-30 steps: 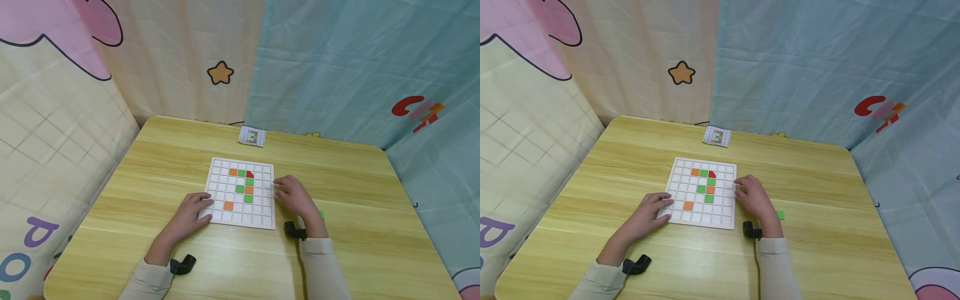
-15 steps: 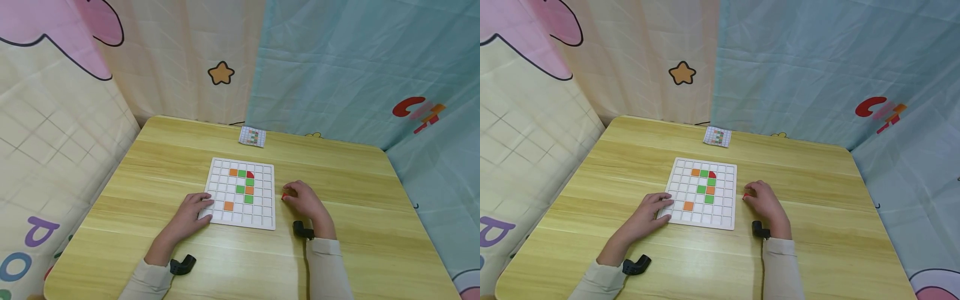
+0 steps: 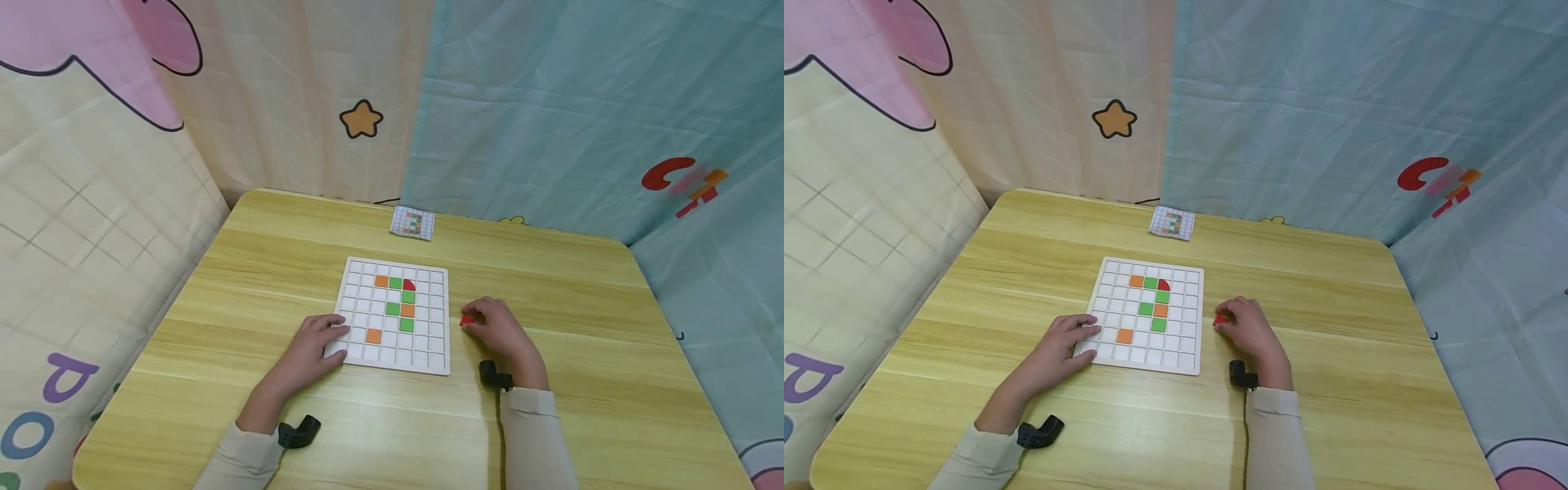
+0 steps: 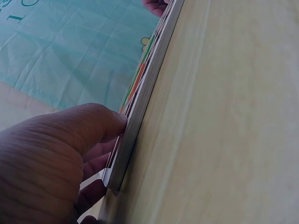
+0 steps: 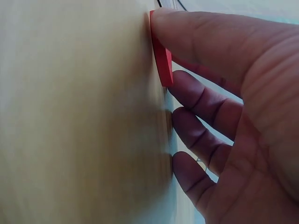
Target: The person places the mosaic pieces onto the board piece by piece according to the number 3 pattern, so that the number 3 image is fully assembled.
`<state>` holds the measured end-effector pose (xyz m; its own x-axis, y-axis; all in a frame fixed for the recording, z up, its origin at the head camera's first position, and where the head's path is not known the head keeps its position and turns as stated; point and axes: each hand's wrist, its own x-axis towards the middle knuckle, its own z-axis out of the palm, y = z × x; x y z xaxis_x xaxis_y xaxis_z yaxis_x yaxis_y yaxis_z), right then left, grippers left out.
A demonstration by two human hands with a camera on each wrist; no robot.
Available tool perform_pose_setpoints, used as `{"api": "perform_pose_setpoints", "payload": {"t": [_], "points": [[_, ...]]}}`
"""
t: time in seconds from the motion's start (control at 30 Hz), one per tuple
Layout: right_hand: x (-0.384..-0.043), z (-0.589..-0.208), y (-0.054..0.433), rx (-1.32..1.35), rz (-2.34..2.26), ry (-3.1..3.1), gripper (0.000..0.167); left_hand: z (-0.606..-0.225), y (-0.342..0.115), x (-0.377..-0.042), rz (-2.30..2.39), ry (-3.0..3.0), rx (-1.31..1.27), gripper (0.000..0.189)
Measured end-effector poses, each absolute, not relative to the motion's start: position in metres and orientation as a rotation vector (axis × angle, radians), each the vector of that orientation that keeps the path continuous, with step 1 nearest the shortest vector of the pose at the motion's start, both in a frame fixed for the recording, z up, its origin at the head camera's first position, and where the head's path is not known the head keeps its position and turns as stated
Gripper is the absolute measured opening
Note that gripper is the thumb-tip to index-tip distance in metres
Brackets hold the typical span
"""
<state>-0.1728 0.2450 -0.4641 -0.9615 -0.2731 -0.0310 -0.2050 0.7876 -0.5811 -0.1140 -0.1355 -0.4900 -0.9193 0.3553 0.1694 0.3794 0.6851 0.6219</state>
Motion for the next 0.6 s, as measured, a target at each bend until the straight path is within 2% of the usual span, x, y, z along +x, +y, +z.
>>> {"api": "perform_pose_setpoints", "payload": {"t": [0.33, 0.6], "points": [[-0.1749, -0.4676, 0.2446, -0.451, -0.907, 2.891, 0.015, -0.4894, -0.1357, -0.1131, -1.08, -2.859, -0.609, 0.044], [-0.1739, -0.4634, 0.2425, -0.396, -0.927, 2.868, 0.015, -0.4909, -0.1357, -0.1133, -1.068, -2.853, -0.618, 0.043]]}}
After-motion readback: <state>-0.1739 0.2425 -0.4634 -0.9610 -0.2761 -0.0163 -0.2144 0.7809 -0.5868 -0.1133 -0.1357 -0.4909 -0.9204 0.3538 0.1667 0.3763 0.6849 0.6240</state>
